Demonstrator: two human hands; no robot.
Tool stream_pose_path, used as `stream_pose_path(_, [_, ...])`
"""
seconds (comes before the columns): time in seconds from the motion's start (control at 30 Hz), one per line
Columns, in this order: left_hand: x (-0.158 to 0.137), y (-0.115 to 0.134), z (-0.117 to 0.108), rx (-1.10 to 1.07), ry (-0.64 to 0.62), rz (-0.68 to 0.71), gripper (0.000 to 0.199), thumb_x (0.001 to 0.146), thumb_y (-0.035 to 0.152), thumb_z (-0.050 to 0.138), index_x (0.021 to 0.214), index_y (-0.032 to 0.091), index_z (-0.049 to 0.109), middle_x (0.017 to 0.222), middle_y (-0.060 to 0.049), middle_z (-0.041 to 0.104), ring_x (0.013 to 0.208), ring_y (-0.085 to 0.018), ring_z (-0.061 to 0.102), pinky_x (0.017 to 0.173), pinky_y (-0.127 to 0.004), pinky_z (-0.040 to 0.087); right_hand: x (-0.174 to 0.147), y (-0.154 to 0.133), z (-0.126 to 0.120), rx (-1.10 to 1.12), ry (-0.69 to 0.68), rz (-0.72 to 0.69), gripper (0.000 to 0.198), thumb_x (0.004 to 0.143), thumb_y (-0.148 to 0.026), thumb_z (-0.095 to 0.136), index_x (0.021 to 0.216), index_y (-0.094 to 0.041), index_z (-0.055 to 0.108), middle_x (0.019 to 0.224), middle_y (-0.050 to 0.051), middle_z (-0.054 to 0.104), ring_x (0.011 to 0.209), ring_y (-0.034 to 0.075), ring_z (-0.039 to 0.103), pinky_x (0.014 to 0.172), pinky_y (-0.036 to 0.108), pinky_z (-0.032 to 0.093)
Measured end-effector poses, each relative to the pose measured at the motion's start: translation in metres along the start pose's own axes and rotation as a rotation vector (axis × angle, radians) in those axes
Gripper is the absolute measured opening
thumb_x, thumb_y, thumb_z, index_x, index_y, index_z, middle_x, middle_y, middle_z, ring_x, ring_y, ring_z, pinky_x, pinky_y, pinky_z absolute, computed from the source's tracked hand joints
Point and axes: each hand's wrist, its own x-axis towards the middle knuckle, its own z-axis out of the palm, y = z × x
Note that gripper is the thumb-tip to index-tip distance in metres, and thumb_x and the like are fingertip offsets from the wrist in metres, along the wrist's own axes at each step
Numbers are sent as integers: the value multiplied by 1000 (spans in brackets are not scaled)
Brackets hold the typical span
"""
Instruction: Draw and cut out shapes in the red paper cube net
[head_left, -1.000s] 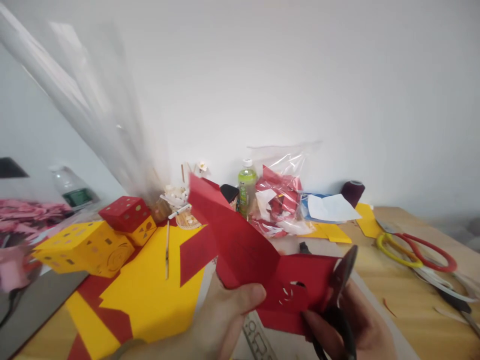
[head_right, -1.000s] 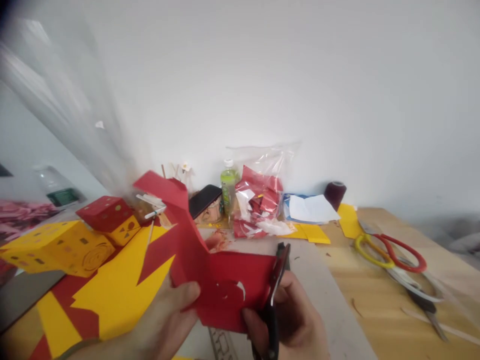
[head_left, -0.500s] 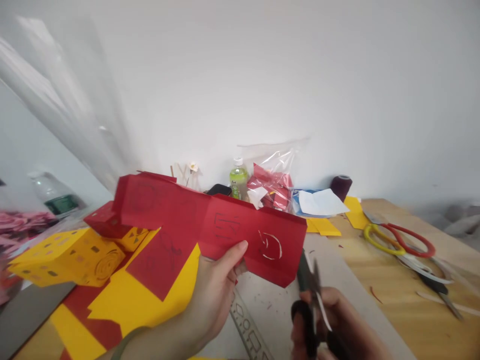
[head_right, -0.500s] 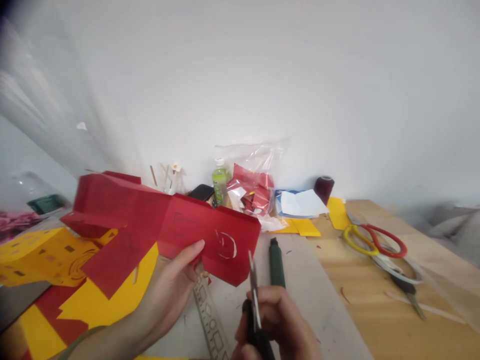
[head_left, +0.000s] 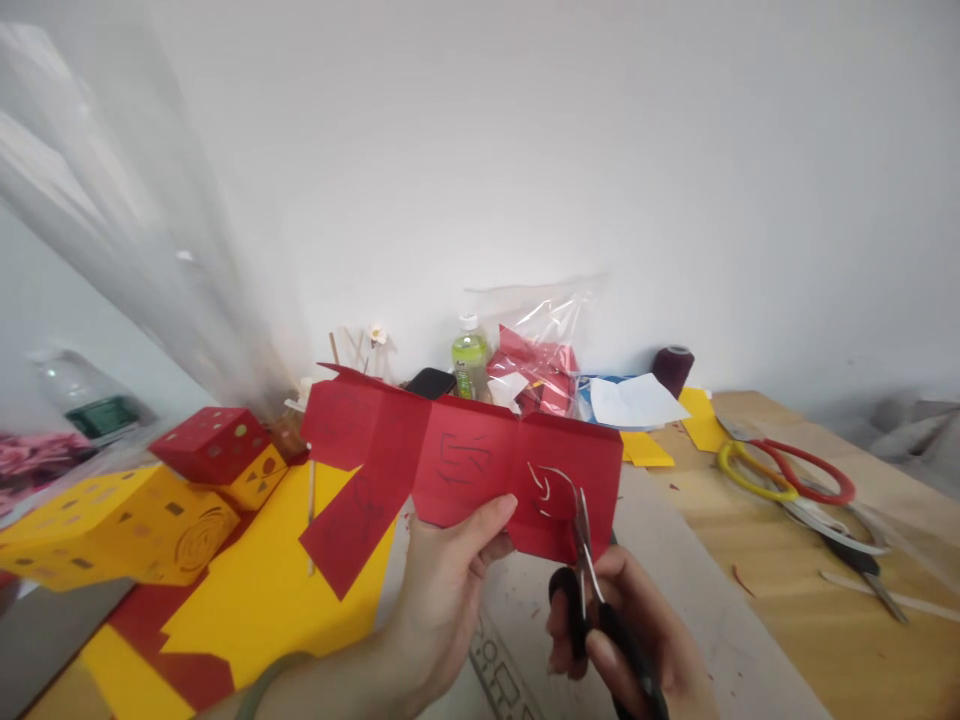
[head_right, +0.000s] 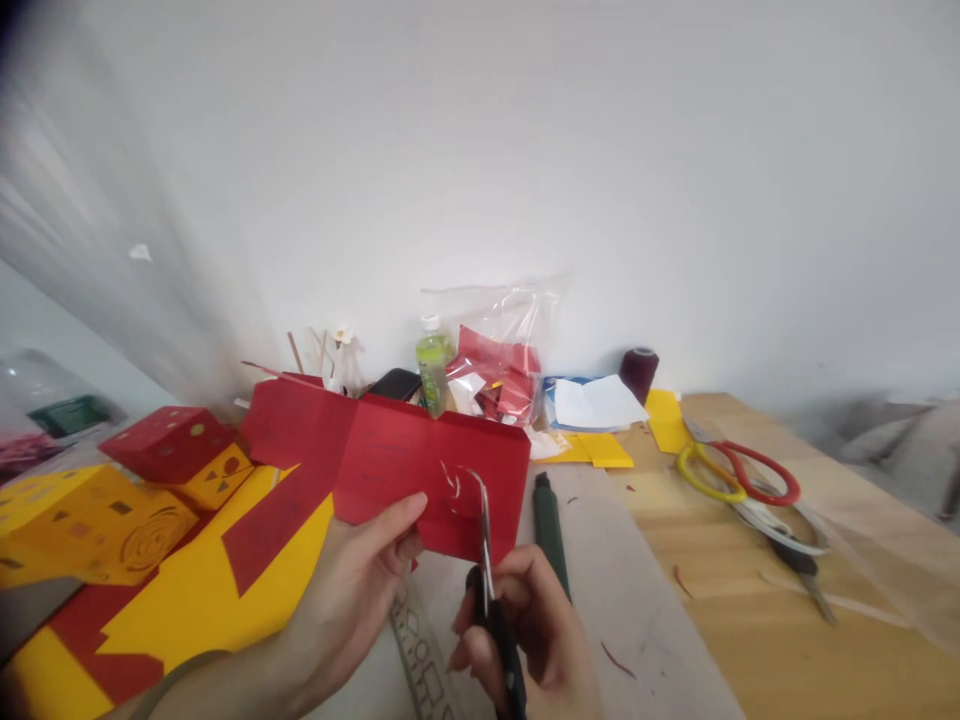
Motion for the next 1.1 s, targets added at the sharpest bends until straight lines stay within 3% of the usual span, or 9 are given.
stream_pose_path(0.17, [-1,-1,1,31,50,13,43,65,20,82,105,18,66,86,-2,71,84,-19,68,68,-25,56,5,0,-6,-42,-84,-83,36,75,-51,72,89,-25,51,71,-2,64,57,10,57,51,20,42])
stream_pose_path(0.27, [0,-1,0,97,99,53,51,63,20,83,110,21,65,86,-1,71,78,-17,68,65,-22,55,5,-4,-4,-83,-31,-50,41,73,-55,72,90,-24,51,69,-2,63,55,10,55,51,22,42])
stream_pose_path(0.43, [4,-5,-10,254,112,254,44,62,18,82,104,20,69,87,-2,72,87,-23,68,77,-33,57,1,-10,-2,-89,22,26,47,69,-58,74,85,-24,45,65,-5,61,52,8,52,48,20,38])
stream_pose_path(0.5, [6,-7,-15,304,111,276,41,60,17,82,99,20,71,86,-3,72,89,-26,68,80,-36,57,0,-11,-2,-96,31,40,49,69,-57,74,80,-24,40,65,-5,62,51,7,53,48,19,37])
stream_pose_path(0.73, [5,0,-8,239,89,163,40,60,22,83,98,16,72,80,-4,72,88,-27,68,81,-38,57,1,-15,-8,-96,30,77,52,65,-56,78,74,-22,39,63,-5,60,50,6,51,46,17,36])
stream_pose_path(0.87, [4,3,-5,172,-18,70,43,63,24,82,104,17,70,86,-5,72,86,-24,67,77,-35,57,-1,-16,-11,-93,13,85,51,66,-55,78,75,-22,40,63,-5,61,49,5,50,46,16,38])
stream_pose_path(1.1, [3,2,-9,211,-52,67,49,67,24,81,113,21,66,92,-4,70,88,-19,65,72,-26,55,2,-15,-18,-113,-82,83,47,70,-52,76,76,-23,40,65,-2,62,49,7,52,45,17,40])
